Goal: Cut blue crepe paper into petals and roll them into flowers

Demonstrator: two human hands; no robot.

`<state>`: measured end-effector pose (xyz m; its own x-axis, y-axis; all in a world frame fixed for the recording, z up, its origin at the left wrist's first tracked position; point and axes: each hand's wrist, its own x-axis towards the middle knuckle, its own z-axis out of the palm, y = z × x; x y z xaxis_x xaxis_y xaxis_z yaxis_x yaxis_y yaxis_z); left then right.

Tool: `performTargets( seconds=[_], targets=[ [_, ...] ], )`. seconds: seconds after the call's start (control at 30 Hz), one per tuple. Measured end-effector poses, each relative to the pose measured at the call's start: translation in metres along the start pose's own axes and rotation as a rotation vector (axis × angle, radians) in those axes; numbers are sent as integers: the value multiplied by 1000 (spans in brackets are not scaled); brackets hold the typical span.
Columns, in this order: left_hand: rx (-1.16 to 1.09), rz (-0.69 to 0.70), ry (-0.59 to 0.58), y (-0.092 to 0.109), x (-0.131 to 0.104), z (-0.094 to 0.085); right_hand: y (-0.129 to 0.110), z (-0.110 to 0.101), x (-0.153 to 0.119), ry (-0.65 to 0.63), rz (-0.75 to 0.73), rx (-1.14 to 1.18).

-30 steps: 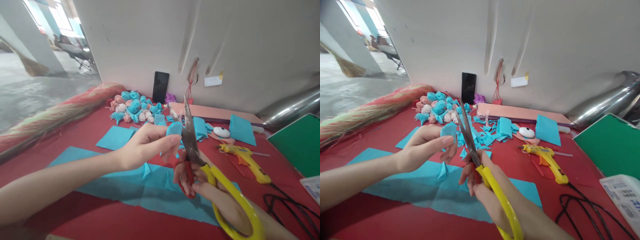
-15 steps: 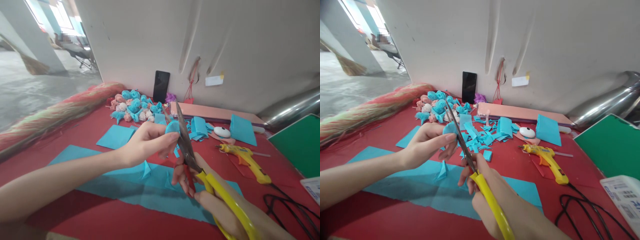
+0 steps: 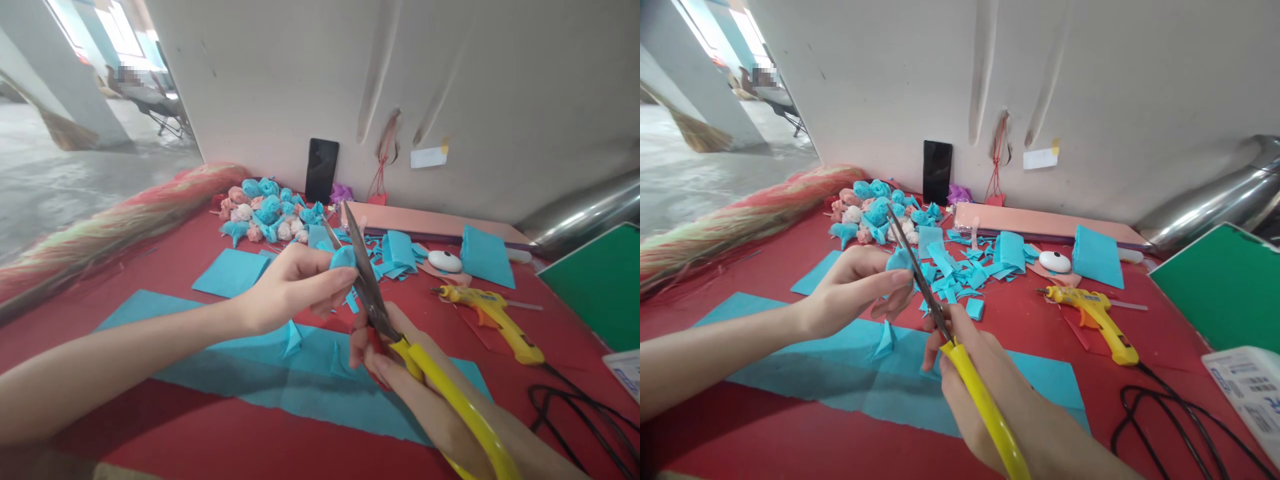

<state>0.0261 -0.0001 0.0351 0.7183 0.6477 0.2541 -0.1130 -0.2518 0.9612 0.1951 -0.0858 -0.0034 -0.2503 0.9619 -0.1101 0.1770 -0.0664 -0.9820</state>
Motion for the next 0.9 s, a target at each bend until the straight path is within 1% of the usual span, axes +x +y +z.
performTargets(
  seconds=[0.13,0.3,0.47,0.57,0.77,0.9],
  targets=[
    [-17,13,11,0,0,2,6,2,-9,39,-45,-118],
    [-51,5,37,-1,0,6,12,5,-11,38,-128,-94],
    [-88,-33,36,0,0,9,1,8,-10,45,-127,-109],
    [-133,-51,22,1,0,10,-4,12,-12,94,-118,-128],
    [-231,-58,-20,1,1,8,-7,16,-15,188,-125,-162],
    [-318,-73,-28,1,3,8,-14,14,-13,158,-119,-201]
  ],
)
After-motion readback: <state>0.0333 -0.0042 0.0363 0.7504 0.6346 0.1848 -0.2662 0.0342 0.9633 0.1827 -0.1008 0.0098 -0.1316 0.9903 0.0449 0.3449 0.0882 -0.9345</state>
